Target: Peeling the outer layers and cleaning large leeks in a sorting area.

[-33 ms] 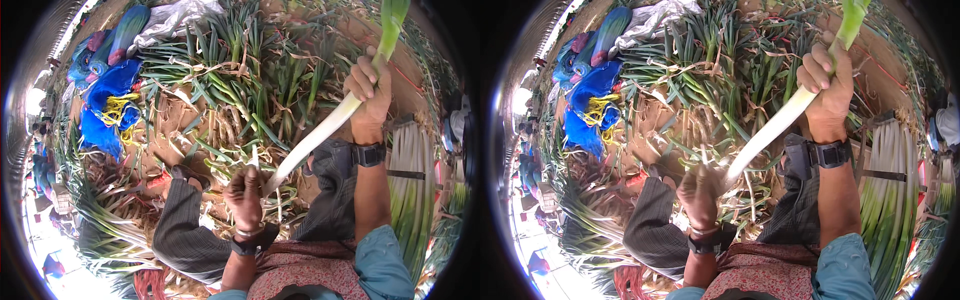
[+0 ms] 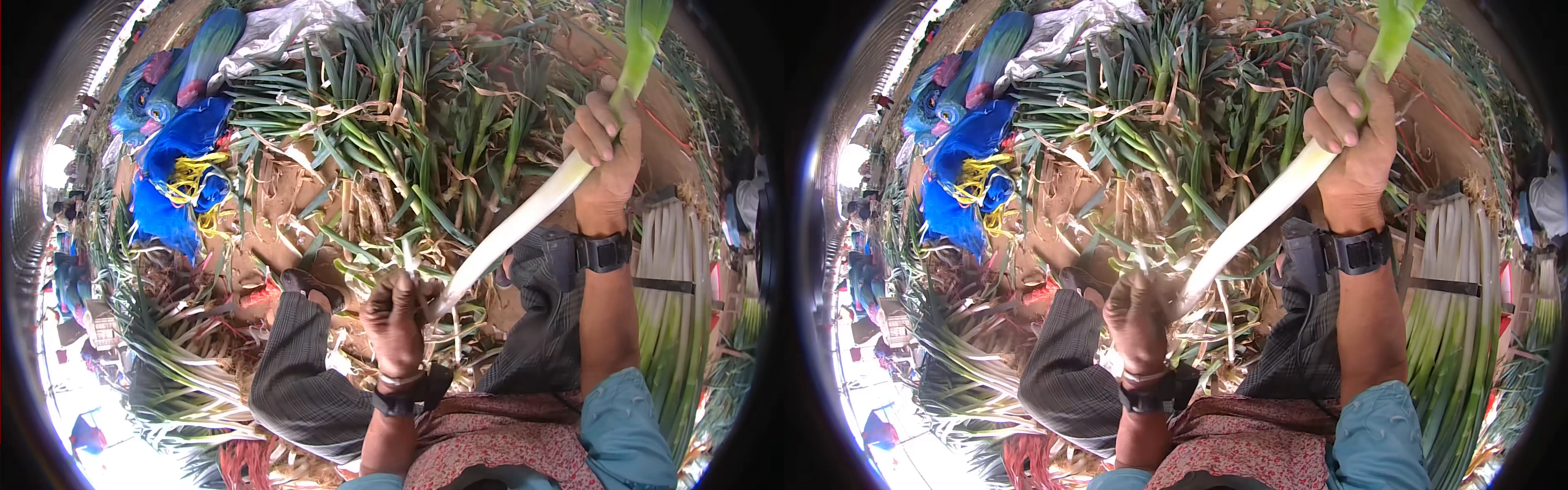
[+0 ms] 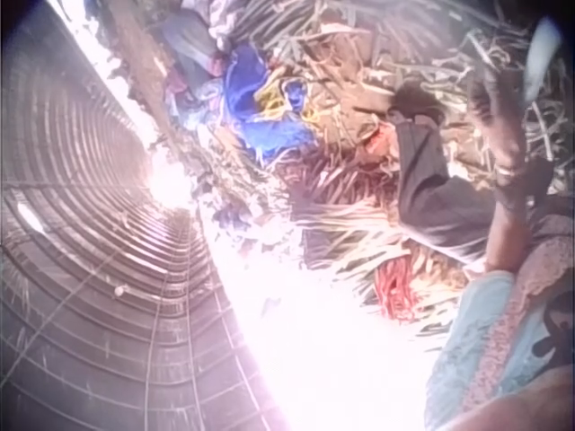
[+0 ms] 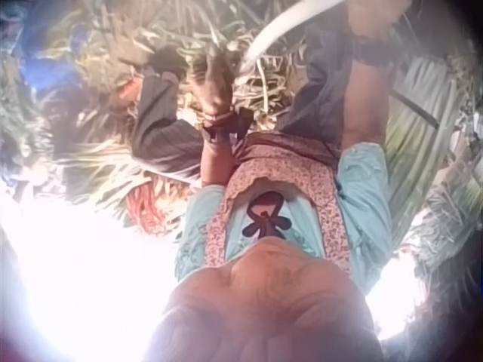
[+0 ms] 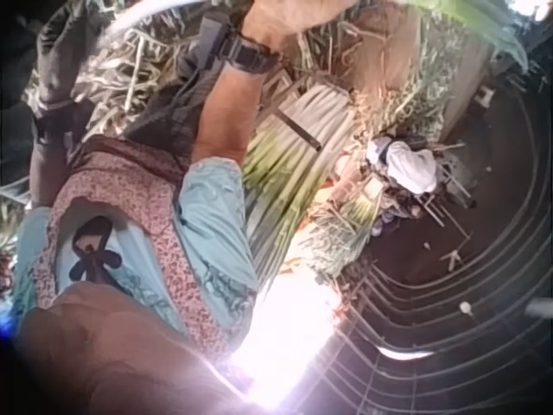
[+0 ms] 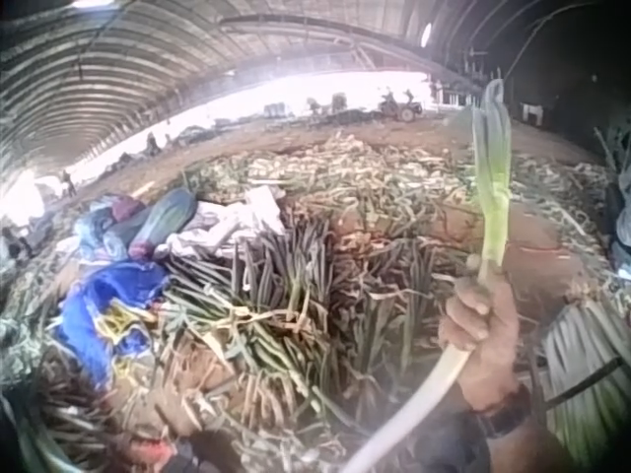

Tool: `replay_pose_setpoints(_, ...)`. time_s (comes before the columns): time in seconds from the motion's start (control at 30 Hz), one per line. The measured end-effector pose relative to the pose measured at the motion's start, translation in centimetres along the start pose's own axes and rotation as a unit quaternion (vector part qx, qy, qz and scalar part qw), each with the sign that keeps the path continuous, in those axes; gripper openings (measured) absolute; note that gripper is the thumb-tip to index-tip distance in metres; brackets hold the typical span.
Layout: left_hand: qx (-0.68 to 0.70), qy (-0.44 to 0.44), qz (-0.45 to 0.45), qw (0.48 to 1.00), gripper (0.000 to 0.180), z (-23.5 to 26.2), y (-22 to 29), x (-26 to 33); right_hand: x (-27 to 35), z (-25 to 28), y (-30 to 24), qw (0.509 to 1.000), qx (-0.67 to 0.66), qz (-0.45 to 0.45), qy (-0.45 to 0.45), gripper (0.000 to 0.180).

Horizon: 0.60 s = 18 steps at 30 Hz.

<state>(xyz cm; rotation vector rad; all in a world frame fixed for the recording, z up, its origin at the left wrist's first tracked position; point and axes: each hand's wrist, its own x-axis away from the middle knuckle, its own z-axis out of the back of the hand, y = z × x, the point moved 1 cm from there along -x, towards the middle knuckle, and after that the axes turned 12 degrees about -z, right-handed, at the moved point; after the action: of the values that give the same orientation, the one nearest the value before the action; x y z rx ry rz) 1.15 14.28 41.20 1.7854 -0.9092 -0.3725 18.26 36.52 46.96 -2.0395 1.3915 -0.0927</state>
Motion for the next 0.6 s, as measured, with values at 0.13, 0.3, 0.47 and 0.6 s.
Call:
replay_pose_setpoints(0.13, 0.268, -0.081, 0.031, 0.96, 0.013, 2.9, 0.6, 0.1, 0.0, 0.0, -0.8, 1.0, -0.026, -0.012, 0.0, 0.023)
replay_pose_setpoints(0.3, -0.394, -0.093, -0.045, 0.913, 0.017, 10.7, 1.3, 0.6, -0.6, -0.5, -0.1, 0.999, 0.034, -0.019, 0.031, 0.025)
replay_pose_setpoints(0.47, -0.43, -0.235, -0.253, 0.834, 0.063, 9.7, -0.5, 2.9, 0.1, -2.3, 2.5, 0.992, 0.084, -0.059, 0.067, 0.034)
replay_pose_setpoints(0.6, -0.276, -0.314, -0.115, 0.901, 0.04, 4.8, -0.7, 5.8, 0.8, -5.0, 5.5, 0.99, 0.122, -0.073, -0.014, 0.038)
